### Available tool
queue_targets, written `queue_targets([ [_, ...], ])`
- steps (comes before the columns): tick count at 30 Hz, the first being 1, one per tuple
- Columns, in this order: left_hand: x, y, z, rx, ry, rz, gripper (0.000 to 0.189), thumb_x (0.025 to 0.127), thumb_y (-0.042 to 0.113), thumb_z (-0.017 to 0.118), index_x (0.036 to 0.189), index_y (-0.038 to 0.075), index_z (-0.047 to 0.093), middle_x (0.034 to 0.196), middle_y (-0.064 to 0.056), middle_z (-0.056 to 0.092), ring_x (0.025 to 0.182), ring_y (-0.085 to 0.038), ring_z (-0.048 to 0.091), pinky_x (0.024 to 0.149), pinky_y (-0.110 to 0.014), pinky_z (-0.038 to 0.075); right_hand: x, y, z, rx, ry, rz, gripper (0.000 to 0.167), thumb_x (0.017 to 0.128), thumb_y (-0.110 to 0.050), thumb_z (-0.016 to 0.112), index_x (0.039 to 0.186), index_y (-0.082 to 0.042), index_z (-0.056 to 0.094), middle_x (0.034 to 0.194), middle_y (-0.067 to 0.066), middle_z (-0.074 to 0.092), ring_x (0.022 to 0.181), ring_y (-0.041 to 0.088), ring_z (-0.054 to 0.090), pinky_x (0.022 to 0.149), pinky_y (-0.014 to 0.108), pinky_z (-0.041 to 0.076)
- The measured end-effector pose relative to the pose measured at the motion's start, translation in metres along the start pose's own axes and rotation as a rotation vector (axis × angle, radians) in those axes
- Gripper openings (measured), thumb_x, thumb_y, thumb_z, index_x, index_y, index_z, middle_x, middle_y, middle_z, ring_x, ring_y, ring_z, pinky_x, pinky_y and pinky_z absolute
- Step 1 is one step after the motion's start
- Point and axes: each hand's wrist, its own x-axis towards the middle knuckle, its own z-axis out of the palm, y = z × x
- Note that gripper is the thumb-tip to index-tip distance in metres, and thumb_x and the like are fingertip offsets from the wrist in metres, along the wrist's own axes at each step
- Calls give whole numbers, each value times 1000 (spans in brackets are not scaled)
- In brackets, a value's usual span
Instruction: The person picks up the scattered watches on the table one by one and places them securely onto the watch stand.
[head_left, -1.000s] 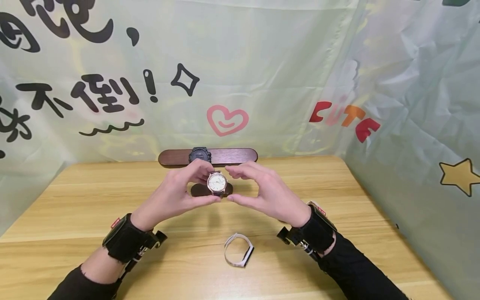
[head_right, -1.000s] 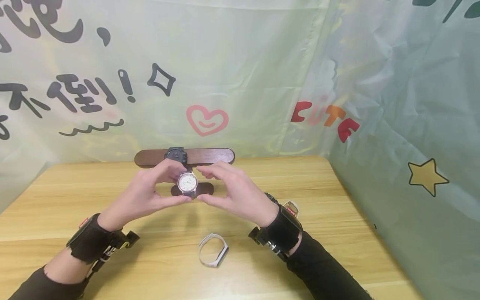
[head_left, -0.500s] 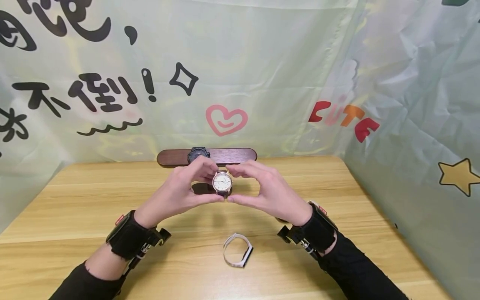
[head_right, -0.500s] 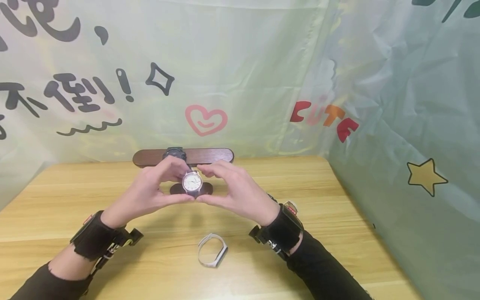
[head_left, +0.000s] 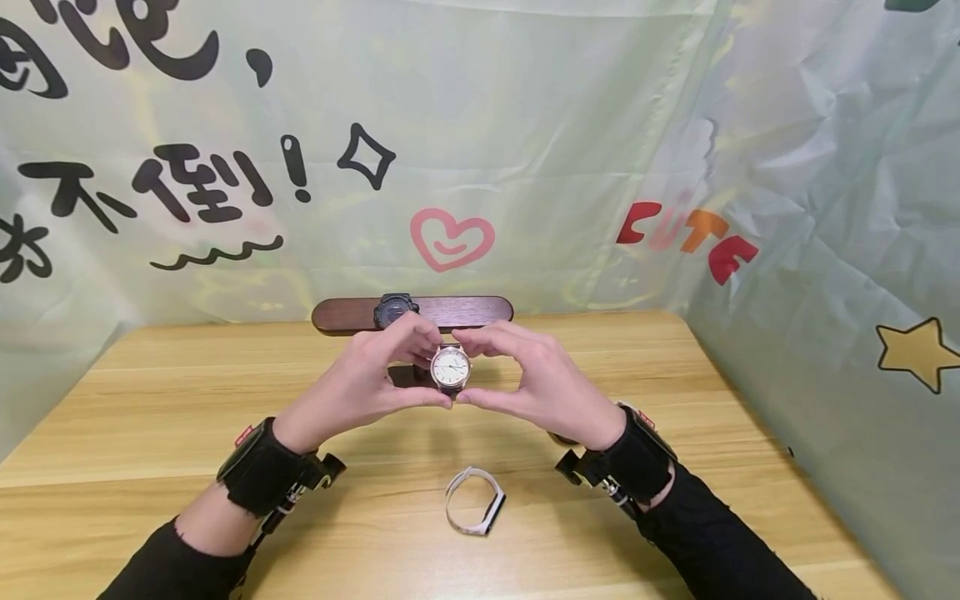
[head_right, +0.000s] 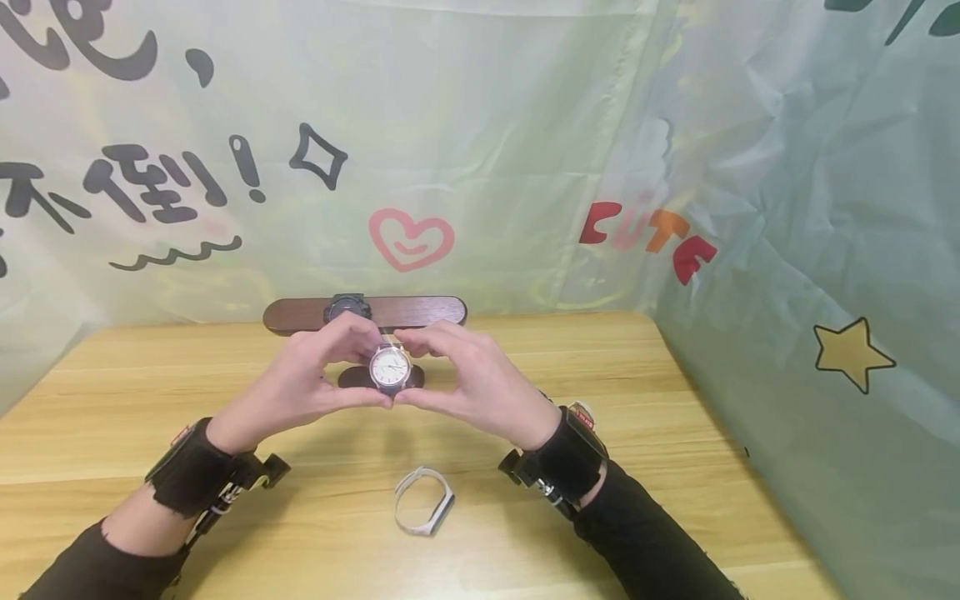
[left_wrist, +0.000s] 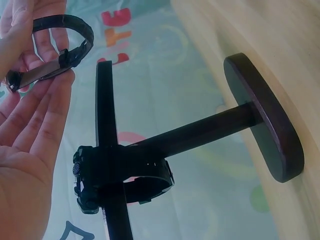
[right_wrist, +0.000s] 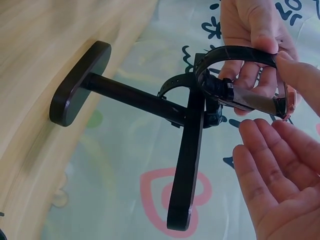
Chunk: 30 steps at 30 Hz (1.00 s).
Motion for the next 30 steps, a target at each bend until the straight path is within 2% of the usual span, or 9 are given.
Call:
queue_targets([
  [11, 0, 0, 0, -14, -12, -2, 60, 76, 16, 98, 120, 8, 57, 109, -1, 72, 97, -12, 78, 83, -26, 66, 1, 1, 1, -3, -37, -19, 65, 84, -22, 95, 142, -14, 69, 127, -4, 76, 113, 11, 73, 97, 30, 62],
  [21, -1, -1, 1, 0, -17, -9, 60, 75, 19, 99, 118, 9, 58, 110, -2, 70, 97, -13, 79, 83, -25, 66, 2, 1, 1, 13, -36, -59, 58, 84, -19, 94, 138, -14, 72, 127, -3, 77, 112, 10, 74, 98, 31, 63],
  [30, -1, -3, 0, 27, -19, -10, 65, 76, 26, 100, 126, 12, 60, 118, 1, 73, 104, -10, 77, 87, -31, 67, 1, 0, -1, 19, -29, -76, 60, 84, -19, 94, 140, -15, 71, 129, -4, 77, 113, 10, 73, 98, 31, 62],
])
